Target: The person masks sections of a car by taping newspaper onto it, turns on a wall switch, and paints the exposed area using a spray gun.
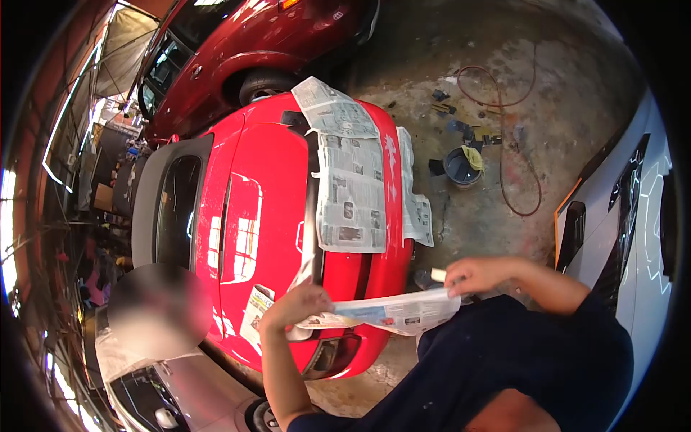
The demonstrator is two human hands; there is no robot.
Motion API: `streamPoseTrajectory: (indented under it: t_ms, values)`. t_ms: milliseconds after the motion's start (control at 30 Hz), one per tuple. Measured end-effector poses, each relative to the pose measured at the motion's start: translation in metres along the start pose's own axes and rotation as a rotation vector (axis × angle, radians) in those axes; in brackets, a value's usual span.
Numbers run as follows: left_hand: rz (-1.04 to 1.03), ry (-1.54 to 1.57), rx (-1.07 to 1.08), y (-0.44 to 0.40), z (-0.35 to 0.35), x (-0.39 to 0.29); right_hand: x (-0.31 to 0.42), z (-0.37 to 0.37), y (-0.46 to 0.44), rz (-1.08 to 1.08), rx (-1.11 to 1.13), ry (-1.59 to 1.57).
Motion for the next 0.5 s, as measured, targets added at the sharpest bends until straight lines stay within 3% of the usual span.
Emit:
streamPoseTrajectory:
  t_ms: [133, 167, 233, 333, 400, 500]
  values:
    - [-0.232, -0.352, -0.332, 0.085, -0.008, -0.023, 0.01, 0.06, -0.079, 0.101, -0.042, 0.197]
    - [-0.326, -0.4, -0.342, 0.104, -0.013, -0.038, -0.006, 0.078, -0.114, 0.021, -0.062, 0.248]
    - [-0.297, -0.597, -0.424, 0.132, -0.021, -0.059, -0.014, 0.1, -0.186, -0.041, -0.14, 0.508]
    - [-0.351, -0.477, -0.35, 0.157, -0.021, -0.097, 0.009, 0.094, -0.3, 0.105, -0.161, 1.119]
    - [-0.32, -0.495, -0.35, 0.157, -0.014, -0.112, 0.01, 0.078, -0.364, 0.197, -0.142, 1.226]
    - [-0.323, -0.521, -0.339, 0.146, 0.005, -0.119, -0.03, 0.064, -0.425, -0.02, -0.023, 1.252]
Point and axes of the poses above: each hand's wrist, its own y-axis away from the middle knuckle, its own z-axis out of the back of the hand, x = y × z, the point moved 8 cm from there along -y, towards the middle knuckle, and after that the axes turned 5 degrees about x, right-handed, at the moved point
